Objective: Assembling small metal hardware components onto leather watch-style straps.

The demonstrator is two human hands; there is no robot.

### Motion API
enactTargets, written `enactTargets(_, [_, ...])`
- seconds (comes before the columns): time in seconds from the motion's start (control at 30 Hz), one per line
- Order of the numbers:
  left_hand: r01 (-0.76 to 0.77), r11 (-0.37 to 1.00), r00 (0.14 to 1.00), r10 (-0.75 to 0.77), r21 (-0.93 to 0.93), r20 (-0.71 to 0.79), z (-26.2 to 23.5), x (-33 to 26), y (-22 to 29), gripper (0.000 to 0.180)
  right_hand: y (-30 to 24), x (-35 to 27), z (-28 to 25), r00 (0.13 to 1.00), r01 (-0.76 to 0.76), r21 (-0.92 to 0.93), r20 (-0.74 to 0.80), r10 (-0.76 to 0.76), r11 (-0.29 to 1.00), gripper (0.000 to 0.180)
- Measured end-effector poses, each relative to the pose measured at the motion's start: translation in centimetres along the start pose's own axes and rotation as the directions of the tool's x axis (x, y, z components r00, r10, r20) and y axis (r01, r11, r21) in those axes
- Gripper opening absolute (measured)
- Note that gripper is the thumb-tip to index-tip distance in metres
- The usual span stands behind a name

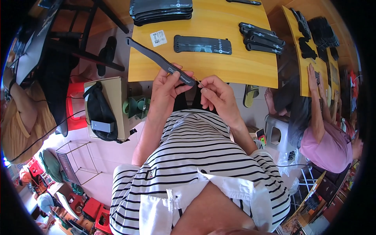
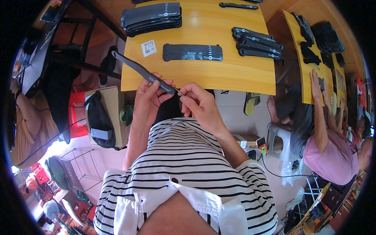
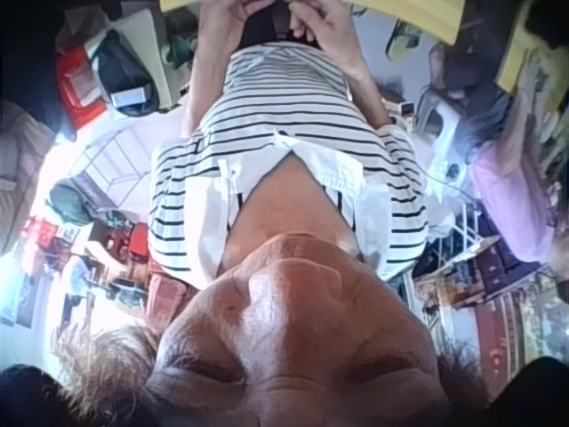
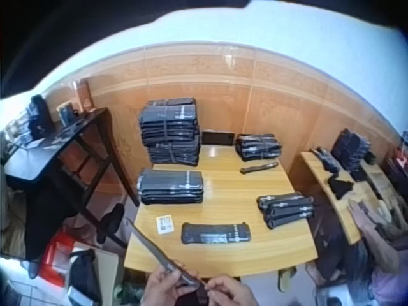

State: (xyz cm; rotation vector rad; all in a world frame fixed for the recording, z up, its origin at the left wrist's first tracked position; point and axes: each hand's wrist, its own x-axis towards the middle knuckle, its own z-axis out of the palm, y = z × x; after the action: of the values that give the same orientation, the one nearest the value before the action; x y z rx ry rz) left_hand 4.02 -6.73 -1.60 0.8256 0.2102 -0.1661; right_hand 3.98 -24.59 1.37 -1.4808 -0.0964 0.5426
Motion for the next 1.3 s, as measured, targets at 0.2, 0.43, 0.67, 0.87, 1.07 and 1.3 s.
enactTargets(0.2, [-0.015, 0.999, 0.999, 0.014, 0.028, 0.031, 0.1, -0.1, 0.2, 0.020, 0.6, 0.2, 0.2, 0.998, 0.066, 0.011, -0.025, -0.065, 0.998, 0.014])
enactTargets(0.43, [-0.027, 0.997, 0.999, 0.026, 0.067, 0.024, -0.1, -0.1, 0.3, 0.021, 1.0, 0.4, 0.4, 0.975, 0.149, -0.341, -0.103, -0.194, 0.928, 0.012])
enactTargets(0.67, [-0.048, 0.988, 0.999, 0.047, 0.144, 0.015, 0.1, -0.1, 0.4, 0.020, 1.4, 0.7, 0.5, 0.941, 0.216, -0.524, -0.112, -0.318, 0.824, 0.013])
enactTargets(0.87, [-0.039, 0.975, 0.999, 0.035, 0.220, 0.021, 0.0, -0.1, 0.5, 0.020, 1.3, 0.7, 0.7, 0.901, 0.260, -0.616, -0.122, -0.417, 0.743, 0.014])
enactTargets(1.07, [-0.026, 0.973, 1.000, 0.024, 0.229, 0.012, 0.0, -0.1, 0.6, 0.020, 1.1, 0.7, 0.4, 0.883, 0.297, -0.664, -0.082, -0.462, 0.686, 0.016])
enactTargets(1.3, [-0.002, 0.967, 1.000, 0.007, 0.256, -0.021, -0.2, -0.2, 0.5, 0.020, 0.2, 0.5, 0.1, 0.876, 0.329, -0.795, 0.054, -0.480, 0.510, 0.023])
